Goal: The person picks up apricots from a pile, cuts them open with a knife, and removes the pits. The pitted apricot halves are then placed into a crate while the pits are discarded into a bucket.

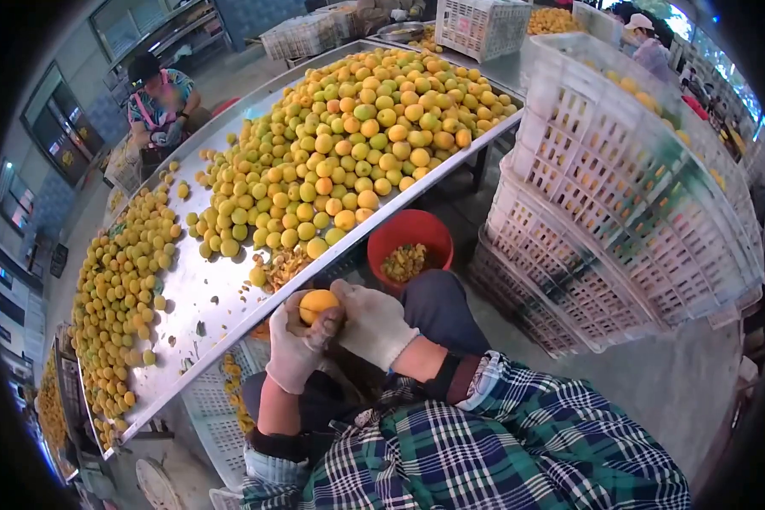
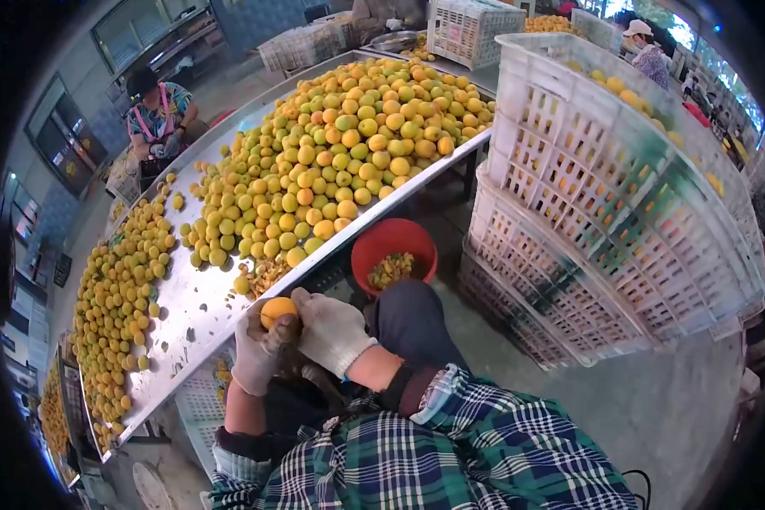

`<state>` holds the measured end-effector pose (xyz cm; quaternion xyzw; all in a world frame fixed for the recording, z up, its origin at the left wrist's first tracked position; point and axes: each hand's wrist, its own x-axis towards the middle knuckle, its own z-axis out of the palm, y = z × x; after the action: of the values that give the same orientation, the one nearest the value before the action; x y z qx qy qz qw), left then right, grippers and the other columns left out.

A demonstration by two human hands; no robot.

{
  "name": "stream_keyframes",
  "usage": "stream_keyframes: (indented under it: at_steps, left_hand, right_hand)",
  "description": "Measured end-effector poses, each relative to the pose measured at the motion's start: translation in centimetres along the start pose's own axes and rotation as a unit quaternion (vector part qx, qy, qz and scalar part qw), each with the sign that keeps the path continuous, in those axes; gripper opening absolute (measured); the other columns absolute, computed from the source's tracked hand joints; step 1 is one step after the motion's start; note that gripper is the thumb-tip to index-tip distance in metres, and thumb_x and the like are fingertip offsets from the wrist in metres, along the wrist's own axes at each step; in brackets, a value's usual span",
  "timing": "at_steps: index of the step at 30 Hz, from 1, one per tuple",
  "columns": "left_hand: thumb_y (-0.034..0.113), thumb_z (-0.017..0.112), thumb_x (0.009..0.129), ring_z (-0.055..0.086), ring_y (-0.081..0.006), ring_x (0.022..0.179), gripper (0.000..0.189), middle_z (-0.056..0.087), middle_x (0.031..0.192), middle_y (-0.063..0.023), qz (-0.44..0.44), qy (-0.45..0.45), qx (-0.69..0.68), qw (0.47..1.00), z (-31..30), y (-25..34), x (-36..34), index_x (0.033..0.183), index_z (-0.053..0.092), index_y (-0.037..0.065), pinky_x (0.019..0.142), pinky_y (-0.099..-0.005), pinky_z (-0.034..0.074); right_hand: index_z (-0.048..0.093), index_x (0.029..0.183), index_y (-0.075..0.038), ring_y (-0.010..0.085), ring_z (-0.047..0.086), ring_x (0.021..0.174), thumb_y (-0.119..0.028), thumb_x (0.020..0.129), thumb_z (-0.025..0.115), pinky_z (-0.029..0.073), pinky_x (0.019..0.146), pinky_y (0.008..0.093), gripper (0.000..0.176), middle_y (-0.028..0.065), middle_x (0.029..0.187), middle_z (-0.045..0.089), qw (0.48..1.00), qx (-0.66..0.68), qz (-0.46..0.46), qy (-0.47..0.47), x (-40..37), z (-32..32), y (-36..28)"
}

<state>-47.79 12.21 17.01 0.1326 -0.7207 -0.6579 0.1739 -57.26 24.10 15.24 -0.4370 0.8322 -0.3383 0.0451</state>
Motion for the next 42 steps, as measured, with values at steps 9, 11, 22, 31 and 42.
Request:
stream_keyframes:
  at_steps: [9, 11, 22, 31, 42]
  left_hand:
    - [0.031, 0.073, 0.085, 0.059, -0.0146, 0.09, 0.051, 0.061, 0.1, -0.0074, 0.064, 0.024, 0.024, 0.997, -0.5, 0.3, -1.4, 0.117, 0.054, -0.005, 0.083, -0.0275, 0.049]
    - [0.031, 0.072, 0.085, 0.059, -0.0148, 0.091, 0.051, 0.061, 0.101, -0.0072, 0.083, 0.029, 0.034, 0.996, -0.4, 0.2, -1.8, 0.118, 0.054, -0.004, 0.084, -0.0277, 0.049]
    - [0.053, 0.062, 0.088, 0.053, -0.0163, 0.107, 0.076, 0.053, 0.119, -0.0093, 0.03, 0.067, -0.044, 0.996, -0.4, 3.2, -1.9, 0.137, 0.04, -0.001, 0.093, -0.0303, 0.044]
    - [0.028, 0.079, 0.082, 0.059, -0.0158, 0.092, 0.057, 0.059, 0.104, -0.0071, 0.06, 0.026, -0.04, 0.997, -0.4, 1.2, -1.4, 0.121, 0.051, -0.003, 0.084, -0.0267, 0.05]
    - [0.003, 0.07, 0.077, 0.057, -0.0204, 0.103, 0.05, 0.058, 0.112, -0.0112, 0.127, -0.022, 0.165, 0.978, -0.5, 1.3, -1.6, 0.123, 0.05, -0.002, 0.095, -0.0334, 0.046]
  right_hand:
    - [0.059, 0.104, -0.008, 0.0371, 0.064, 0.095, -0.025, 0.085, 0.059, 0.052, 0.081, 0.0444, 0.026, 0.0163, 0.096, 0.068, 0.99, 0.103, -0.012, -0.098, 0.7, -2.4, -1.5]
    - [0.061, 0.104, -0.008, 0.0377, 0.063, 0.097, -0.024, 0.083, 0.06, 0.052, 0.083, 0.0453, 0.026, 0.018, 0.097, 0.067, 0.984, 0.143, -0.035, -0.101, 0.7, -2.4, -1.2]
    - [0.051, 0.109, -0.006, 0.0301, 0.068, 0.088, -0.019, 0.081, 0.062, 0.056, 0.072, 0.0396, 0.033, 0.0131, 0.094, 0.066, 0.998, 0.011, -0.015, -0.058, 1.5, -3.2, -4.0]
    - [0.052, 0.11, -0.007, 0.0294, 0.068, 0.086, -0.027, 0.085, 0.059, 0.056, 0.069, 0.04, 0.033, 0.0132, 0.092, 0.067, 1.0, 0.012, -0.023, -0.004, 0.5, -1.1, -2.2]
    - [0.06, 0.108, -0.008, 0.0353, 0.063, 0.101, -0.023, 0.081, 0.063, 0.052, 0.086, 0.0411, 0.031, 0.0157, 0.103, 0.067, 0.965, 0.23, -0.076, -0.097, 0.3, -1.5, 0.0]
